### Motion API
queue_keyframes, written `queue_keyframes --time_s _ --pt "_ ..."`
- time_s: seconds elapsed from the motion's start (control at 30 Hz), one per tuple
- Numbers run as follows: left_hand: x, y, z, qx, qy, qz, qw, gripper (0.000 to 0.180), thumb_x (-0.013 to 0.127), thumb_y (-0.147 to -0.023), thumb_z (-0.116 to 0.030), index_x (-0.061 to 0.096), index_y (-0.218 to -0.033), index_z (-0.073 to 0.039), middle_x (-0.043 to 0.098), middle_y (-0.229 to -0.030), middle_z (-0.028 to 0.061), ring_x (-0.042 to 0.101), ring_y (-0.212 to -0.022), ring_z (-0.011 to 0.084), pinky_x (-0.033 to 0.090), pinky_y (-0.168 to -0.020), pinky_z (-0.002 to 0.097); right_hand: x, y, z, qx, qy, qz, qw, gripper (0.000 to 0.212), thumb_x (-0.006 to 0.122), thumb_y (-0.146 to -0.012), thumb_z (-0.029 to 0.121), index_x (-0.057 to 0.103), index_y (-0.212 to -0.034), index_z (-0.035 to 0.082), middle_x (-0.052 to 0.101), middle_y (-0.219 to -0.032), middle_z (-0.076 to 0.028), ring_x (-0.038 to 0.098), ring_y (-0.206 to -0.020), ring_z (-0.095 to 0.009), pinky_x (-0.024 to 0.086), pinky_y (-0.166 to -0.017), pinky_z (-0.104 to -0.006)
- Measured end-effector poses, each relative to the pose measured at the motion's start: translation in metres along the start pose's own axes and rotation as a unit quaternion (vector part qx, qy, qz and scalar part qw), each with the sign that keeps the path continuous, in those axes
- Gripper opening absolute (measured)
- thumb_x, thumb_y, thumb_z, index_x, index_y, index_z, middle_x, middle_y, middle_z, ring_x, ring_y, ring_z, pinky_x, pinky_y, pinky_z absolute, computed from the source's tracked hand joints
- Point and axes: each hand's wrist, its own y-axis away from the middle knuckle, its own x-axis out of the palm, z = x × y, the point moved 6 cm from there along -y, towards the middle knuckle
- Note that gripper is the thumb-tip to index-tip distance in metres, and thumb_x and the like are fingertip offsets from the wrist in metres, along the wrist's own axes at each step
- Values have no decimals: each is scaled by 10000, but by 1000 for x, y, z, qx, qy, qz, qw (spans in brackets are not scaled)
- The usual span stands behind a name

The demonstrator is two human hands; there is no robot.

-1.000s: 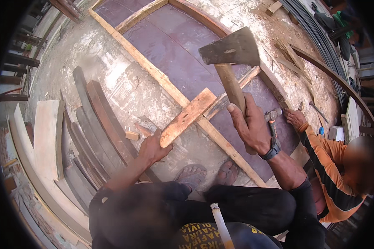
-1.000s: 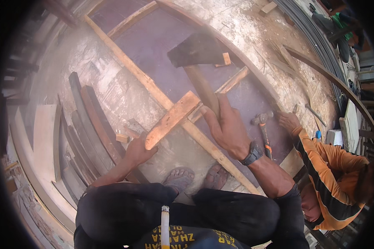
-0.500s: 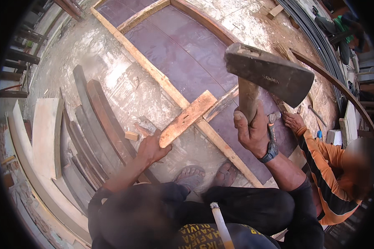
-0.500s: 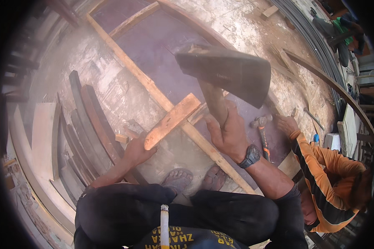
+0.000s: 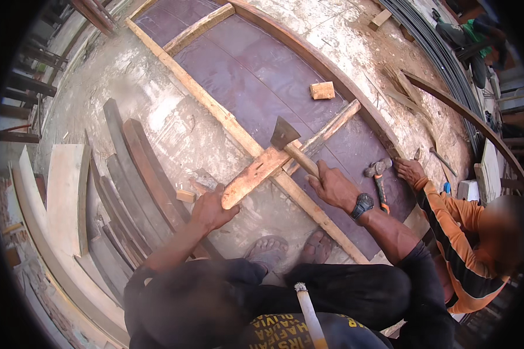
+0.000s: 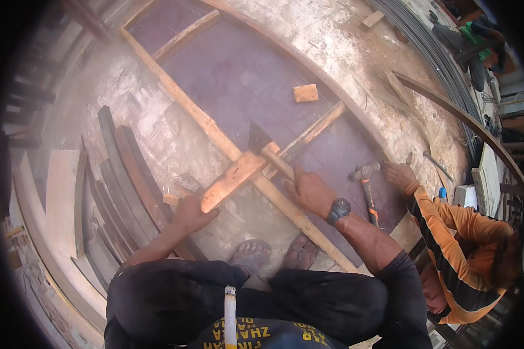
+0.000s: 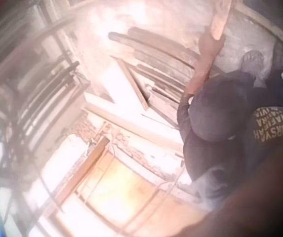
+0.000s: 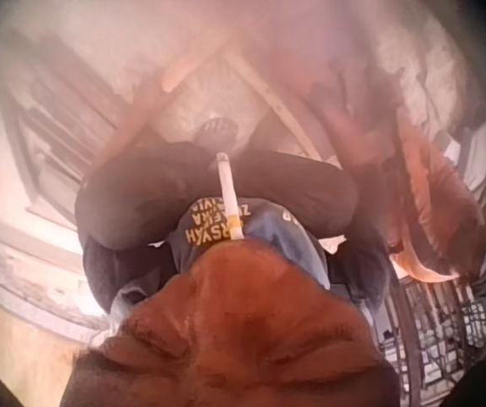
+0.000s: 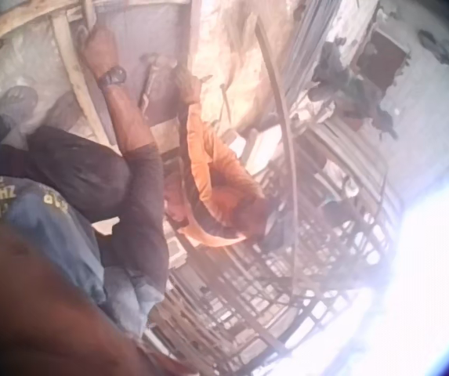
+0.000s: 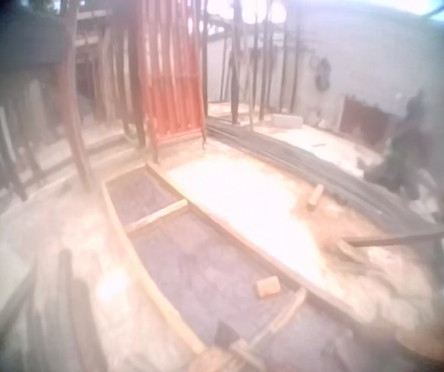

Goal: The person constructs a wooden frame by sawing a piece of lumber, trimming wood with an axe, and hammering nails to secure the wooden boards together. The person then lifts the assembled frame and positions it against a wall, where another worker helps hold it in place while the person hammers more nails into the structure.

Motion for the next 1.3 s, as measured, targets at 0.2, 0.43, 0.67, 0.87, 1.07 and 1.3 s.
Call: queue_keyframes --time_s 0.2,0.43,0.67,0.87,1.07,1.3 --pt "-13 6 -4 -39 17 1 999 718 791 -789 -414 562 -1298 38 715 -1012 294 707 -989 439 554 -879 489 -25 3 21 142 -233 9 962 360 608 -1044 357 532 -1063 5 545 -676 -71 553 -563 -152 464 -519 -354" --pt "-17 -38 -47 -18 48 -59 997 736 760 -796 -425 536 -1287 76 719 -918 313 719 -907 465 571 -836 512 -28 15 23 171 -349 -54 920 323 600 -1053 320 520 -1137 19 526 -735 5 529 -574 -86 455 -503 -266" --pt "15 -59 -44 -10 58 -76 995 744 779 -794 -408 513 -1289 79 714 -907 318 713 -905 478 572 -829 521 14 33 0 130 -387 -33 912 400 598 -1061 362 506 -1238 16 549 -806 -15 537 -607 -82 455 -524 -262" --pt "12 -52 -37 -30 28 -58 997 728 786 -793 -416 527 -1256 82 710 -901 326 713 -896 484 570 -818 531 -59 22 51 -71 -377 -313 869 295 533 -1090 294 485 -1179 18 553 -786 -24 552 -613 -92 462 -541 -259" --pt "3 -55 -46 0 7 -65 998 685 784 -793 -402 538 -1225 69 710 -890 324 712 -888 488 571 -816 528 10 0 0 92 -154 -8 984 326 558 -1071 328 513 -1112 8 548 -669 -27 562 -612 -103 460 -547 -277" --pt "6 -55 -52 -32 18 -36 999 765 770 -797 -419 523 -1298 104 716 -944 314 716 -928 469 572 -838 498 -39 18 17 9 -290 -195 937 385 608 -1044 324 475 -1165 -17 567 -708 -100 588 -621 -162 455 -554 -367"
